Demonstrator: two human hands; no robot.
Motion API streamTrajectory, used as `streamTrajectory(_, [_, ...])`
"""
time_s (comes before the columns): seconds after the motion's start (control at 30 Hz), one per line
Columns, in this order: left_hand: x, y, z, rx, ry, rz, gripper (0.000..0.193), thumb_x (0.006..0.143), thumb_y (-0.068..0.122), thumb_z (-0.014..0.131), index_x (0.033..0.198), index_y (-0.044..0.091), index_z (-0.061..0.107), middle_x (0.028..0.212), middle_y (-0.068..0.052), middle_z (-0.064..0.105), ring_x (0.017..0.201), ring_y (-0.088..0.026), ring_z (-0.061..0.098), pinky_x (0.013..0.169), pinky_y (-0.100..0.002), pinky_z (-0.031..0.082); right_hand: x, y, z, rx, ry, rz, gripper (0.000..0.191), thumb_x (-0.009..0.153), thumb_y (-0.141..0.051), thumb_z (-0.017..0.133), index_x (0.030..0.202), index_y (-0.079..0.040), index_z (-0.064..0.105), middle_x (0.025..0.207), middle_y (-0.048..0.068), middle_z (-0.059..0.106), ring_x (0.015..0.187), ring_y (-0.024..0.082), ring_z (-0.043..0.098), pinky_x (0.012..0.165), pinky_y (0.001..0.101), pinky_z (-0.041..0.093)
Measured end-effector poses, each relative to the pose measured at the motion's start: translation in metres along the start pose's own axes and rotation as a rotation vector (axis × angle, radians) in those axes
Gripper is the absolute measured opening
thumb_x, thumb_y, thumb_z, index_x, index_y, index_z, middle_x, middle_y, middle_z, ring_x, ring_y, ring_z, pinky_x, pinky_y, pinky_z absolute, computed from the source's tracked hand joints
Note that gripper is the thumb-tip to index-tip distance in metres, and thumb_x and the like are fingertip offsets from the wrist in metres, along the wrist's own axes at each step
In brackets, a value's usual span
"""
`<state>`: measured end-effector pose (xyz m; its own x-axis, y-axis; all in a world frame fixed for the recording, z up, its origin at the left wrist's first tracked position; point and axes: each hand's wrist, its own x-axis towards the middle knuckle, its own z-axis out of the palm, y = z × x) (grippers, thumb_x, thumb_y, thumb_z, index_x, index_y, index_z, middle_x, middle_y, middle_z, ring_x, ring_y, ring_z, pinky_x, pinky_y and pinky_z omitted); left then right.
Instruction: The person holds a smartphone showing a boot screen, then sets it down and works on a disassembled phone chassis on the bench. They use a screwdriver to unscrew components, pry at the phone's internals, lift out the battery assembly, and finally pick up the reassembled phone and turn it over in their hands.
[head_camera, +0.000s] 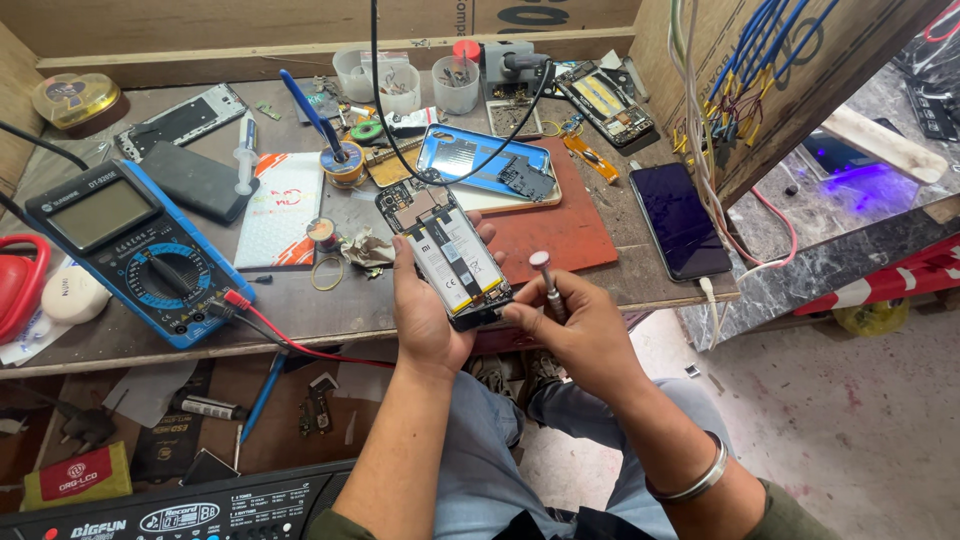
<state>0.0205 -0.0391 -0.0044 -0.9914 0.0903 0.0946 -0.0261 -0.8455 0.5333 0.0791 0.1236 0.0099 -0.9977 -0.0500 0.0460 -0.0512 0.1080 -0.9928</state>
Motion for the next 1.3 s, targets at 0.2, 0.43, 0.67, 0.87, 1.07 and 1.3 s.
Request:
streamTrajectory(0.2, [0.002, 0.0, -0.003, -0.036, -0.016, 0.01, 0.064, 0.109, 0.052, 0.027, 0.141, 0.001, 0.05, 0.13, -0.02, 0.062, 0.124, -0.033, 0.063, 0.096, -0.05, 0.058, 0.005, 0.0, -0.027, 0.112, -0.02, -0.023, 0.031, 0.085, -0.013, 0.079, 0.114, -0.005, 0.073, 0.076, -0.008, 0.064, 0.066, 0.0, 0.055, 0.057, 0.0174, 0.043])
streamTrajectory(0.43, [0.001, -0.002, -0.003, -0.052, -0.011, 0.006, 0.065, 0.109, 0.052, 0.026, 0.139, 0.0, 0.051, 0.129, -0.02, 0.063, 0.123, -0.033, 0.064, 0.097, -0.05, 0.059, 0.058, -0.006, -0.06, -0.372, 0.365, -0.202, 0.02, 0.09, -0.017, 0.081, 0.107, -0.007, 0.077, 0.078, -0.007, 0.066, 0.064, 0.005, 0.047, 0.055, 0.0223, 0.036])
streamTrajectory(0.67, [0.0, -0.001, 0.001, -0.044, -0.022, 0.015, 0.064, 0.11, 0.051, 0.026, 0.138, 0.0, 0.052, 0.129, -0.02, 0.063, 0.123, -0.033, 0.063, 0.096, -0.051, 0.058, 0.108, -0.015, -0.047, -0.876, 0.475, -0.38, 0.012, 0.086, -0.021, 0.08, 0.097, -0.017, 0.078, 0.104, 0.004, 0.073, 0.095, 0.03, 0.071, 0.077, 0.0438, 0.055])
streamTrajectory(0.87, [0.001, -0.001, 0.0, -0.041, -0.019, 0.013, 0.064, 0.109, 0.052, 0.026, 0.137, 0.0, 0.052, 0.129, -0.02, 0.063, 0.123, -0.034, 0.063, 0.097, -0.051, 0.058, 0.118, -0.013, -0.045, -0.869, 0.427, -0.285, 0.013, 0.083, -0.022, 0.079, 0.096, -0.019, 0.079, 0.107, 0.002, 0.074, 0.096, 0.029, 0.07, 0.077, 0.0438, 0.055])
streamTrajectory(1.07, [0.001, -0.002, -0.003, -0.051, -0.025, 0.002, 0.065, 0.109, 0.053, 0.028, 0.14, 0.0, 0.052, 0.13, -0.02, 0.063, 0.123, -0.034, 0.063, 0.097, -0.051, 0.057, 0.102, -0.001, -0.058, -0.704, 0.411, -0.447, 0.024, 0.088, -0.018, 0.077, 0.108, -0.005, 0.076, 0.109, 0.013, 0.072, 0.1, 0.03, 0.071, 0.089, 0.0386, 0.056])
streamTrajectory(1.3, [-0.002, 0.0, 0.0, -0.065, -0.024, -0.01, 0.067, 0.108, 0.052, 0.023, 0.143, 0.001, 0.05, 0.132, -0.022, 0.062, 0.123, -0.035, 0.063, 0.099, -0.054, 0.056, 0.079, 0.014, -0.088, -0.682, 0.377, -0.245, 0.043, 0.084, -0.004, 0.064, 0.127, -0.004, 0.066, 0.115, 0.017, 0.067, 0.103, 0.032, 0.068, 0.09, 0.04, 0.053])
